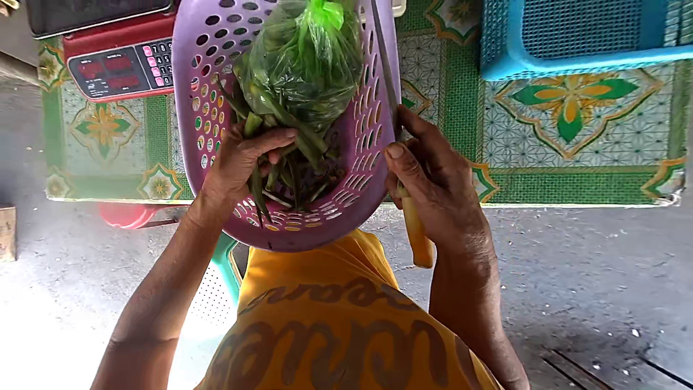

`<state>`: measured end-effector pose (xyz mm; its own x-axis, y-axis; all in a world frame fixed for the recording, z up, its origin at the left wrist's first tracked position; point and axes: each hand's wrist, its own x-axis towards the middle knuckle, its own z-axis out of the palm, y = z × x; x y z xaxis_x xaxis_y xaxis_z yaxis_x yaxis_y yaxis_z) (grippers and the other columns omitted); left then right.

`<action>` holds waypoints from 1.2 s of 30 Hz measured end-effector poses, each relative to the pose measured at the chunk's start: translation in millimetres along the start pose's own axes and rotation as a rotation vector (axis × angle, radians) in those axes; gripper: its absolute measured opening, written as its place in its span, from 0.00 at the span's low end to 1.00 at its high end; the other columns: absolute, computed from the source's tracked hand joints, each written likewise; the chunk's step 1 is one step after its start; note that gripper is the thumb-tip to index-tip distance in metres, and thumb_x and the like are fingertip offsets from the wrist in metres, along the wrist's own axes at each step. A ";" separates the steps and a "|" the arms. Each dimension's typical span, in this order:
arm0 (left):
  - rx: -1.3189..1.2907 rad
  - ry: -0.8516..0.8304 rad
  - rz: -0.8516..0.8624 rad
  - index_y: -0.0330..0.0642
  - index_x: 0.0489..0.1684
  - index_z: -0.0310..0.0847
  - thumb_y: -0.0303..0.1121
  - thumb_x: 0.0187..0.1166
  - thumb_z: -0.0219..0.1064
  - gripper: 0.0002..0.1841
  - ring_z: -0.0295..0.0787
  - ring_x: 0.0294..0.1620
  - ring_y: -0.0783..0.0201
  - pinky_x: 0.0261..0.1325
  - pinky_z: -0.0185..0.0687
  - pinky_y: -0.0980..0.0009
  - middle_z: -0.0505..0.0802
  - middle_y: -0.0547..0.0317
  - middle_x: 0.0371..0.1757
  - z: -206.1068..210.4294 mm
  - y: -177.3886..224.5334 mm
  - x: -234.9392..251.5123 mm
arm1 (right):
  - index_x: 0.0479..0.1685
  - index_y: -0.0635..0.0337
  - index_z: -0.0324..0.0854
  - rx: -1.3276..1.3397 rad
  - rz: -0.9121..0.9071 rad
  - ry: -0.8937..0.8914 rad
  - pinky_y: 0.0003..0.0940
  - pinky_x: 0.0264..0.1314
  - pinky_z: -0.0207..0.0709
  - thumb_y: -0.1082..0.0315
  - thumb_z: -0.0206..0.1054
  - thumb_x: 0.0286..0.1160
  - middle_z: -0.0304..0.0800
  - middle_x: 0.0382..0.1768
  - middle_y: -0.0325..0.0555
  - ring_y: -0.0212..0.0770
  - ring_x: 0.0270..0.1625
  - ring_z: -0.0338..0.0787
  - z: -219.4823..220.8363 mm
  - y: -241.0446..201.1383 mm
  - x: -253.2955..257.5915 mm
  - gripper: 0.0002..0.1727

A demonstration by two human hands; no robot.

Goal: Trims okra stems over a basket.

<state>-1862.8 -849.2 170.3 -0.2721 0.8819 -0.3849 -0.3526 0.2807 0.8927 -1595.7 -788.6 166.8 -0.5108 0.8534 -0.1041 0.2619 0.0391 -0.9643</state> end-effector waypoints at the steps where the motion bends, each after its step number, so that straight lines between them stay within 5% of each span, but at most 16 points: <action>1: -0.114 -0.013 -0.040 0.40 0.43 0.86 0.24 0.81 0.66 0.03 0.76 0.15 0.77 0.15 0.71 0.84 0.89 0.61 0.26 -0.2 2.0 -4.0 | 0.93 0.34 0.58 0.001 0.020 0.002 0.23 0.10 0.70 0.46 0.58 0.88 0.81 0.35 0.37 0.31 0.15 0.74 0.4 0.2 0.7 0.33; 5: -0.454 -0.113 -0.207 0.44 0.42 0.83 0.38 0.91 0.53 0.13 0.78 0.16 0.79 0.16 0.76 0.86 0.88 0.64 0.30 -4.5 -7.1 -10.9 | 0.92 0.31 0.59 -0.028 0.039 0.019 0.28 0.12 0.73 0.43 0.58 0.87 0.82 0.34 0.38 0.33 0.16 0.76 1.1 2.2 4.9 0.34; 8: -0.668 -0.232 -0.279 0.46 0.47 0.82 0.48 0.92 0.53 0.17 0.77 0.17 0.78 0.19 0.75 0.86 0.85 0.65 0.32 -6.2 -25.7 -24.9 | 0.92 0.34 0.60 -0.133 -0.008 0.063 0.29 0.17 0.75 0.44 0.62 0.84 0.83 0.38 0.40 0.33 0.20 0.78 6.0 1.5 5.0 0.36; 12: -0.787 -0.245 -0.329 0.47 0.50 0.81 0.45 0.91 0.55 0.14 0.78 0.17 0.78 0.18 0.75 0.86 0.85 0.64 0.34 12.5 -23.4 -34.1 | 0.94 0.50 0.57 -0.499 -0.179 0.126 0.43 0.34 0.80 0.41 0.69 0.76 0.87 0.54 0.53 0.42 0.36 0.85 23.6 -8.2 4.6 0.48; 16: -0.867 -0.228 -0.374 0.45 0.45 0.82 0.44 0.89 0.57 0.13 0.79 0.16 0.77 0.17 0.76 0.85 0.85 0.64 0.31 30.0 -24.0 -28.4 | 0.90 0.59 0.63 -0.589 -0.343 0.172 0.40 0.31 0.79 0.36 0.68 0.74 0.86 0.53 0.56 0.43 0.35 0.84 42.8 -22.7 12.3 0.49; 20: -0.634 -0.176 -0.356 0.46 0.43 0.84 0.44 0.89 0.58 0.14 0.78 0.16 0.78 0.16 0.75 0.85 0.86 0.63 0.28 32.9 -30.5 -29.8 | 0.90 0.57 0.64 -0.611 -0.387 0.215 0.38 0.26 0.75 0.49 0.69 0.80 0.86 0.49 0.55 0.44 0.32 0.83 48.0 -28.5 17.7 0.41; 23: -0.210 -0.124 -0.208 0.39 0.49 0.88 0.33 0.84 0.66 0.08 0.79 0.15 0.77 0.16 0.74 0.85 0.93 0.55 0.29 22.1 -34.5 -38.8 | 0.90 0.57 0.65 -0.587 -0.418 0.210 0.35 0.33 0.79 0.54 0.69 0.81 0.87 0.53 0.55 0.41 0.38 0.86 38.9 -25.6 19.8 0.38; 27: 0.228 0.009 0.338 0.42 0.53 0.87 0.29 0.81 0.69 0.08 0.79 0.17 0.76 0.19 0.77 0.83 0.90 0.63 0.27 19.7 -22.6 -55.2 | 0.89 0.59 0.66 -0.563 -0.453 0.189 0.31 0.36 0.79 0.57 0.69 0.81 0.87 0.52 0.55 0.38 0.39 0.85 26.7 -21.0 20.4 0.37; 30: 0.420 -0.029 0.624 0.36 0.56 0.87 0.29 0.80 0.70 0.11 0.90 0.38 0.76 0.42 0.88 0.79 0.95 0.61 0.44 23.2 -8.1 -36.9 | 0.88 0.61 0.66 -0.529 -0.472 0.153 0.27 0.42 0.80 0.57 0.69 0.80 0.87 0.56 0.55 0.35 0.43 0.86 25.9 -22.6 20.9 0.37; 32: 0.299 -0.286 0.609 0.29 0.60 0.86 0.27 0.81 0.68 0.14 0.93 0.52 0.72 0.60 0.89 0.74 0.96 0.56 0.53 23.6 -6.3 -17.1 | 0.89 0.60 0.65 -0.477 -0.476 0.109 0.24 0.48 0.82 0.58 0.67 0.82 0.86 0.62 0.54 0.31 0.48 0.87 26.1 -23.6 19.9 0.36; 36: -0.005 -0.562 0.413 0.27 0.61 0.83 0.22 0.82 0.65 0.13 0.91 0.51 0.73 0.60 0.88 0.74 0.94 0.58 0.51 28.2 -15.7 -4.1 | 0.90 0.59 0.64 -0.438 -0.462 0.087 0.24 0.46 0.83 0.58 0.65 0.85 0.85 0.64 0.54 0.30 0.47 0.87 23.7 -22.4 19.6 0.35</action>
<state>-1830.9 -846.6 164.5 0.1193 0.9787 0.1671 -0.3242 -0.1206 0.9383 -1631.0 -785.0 180.6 -0.5878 0.7358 0.3363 0.3503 0.6062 -0.7140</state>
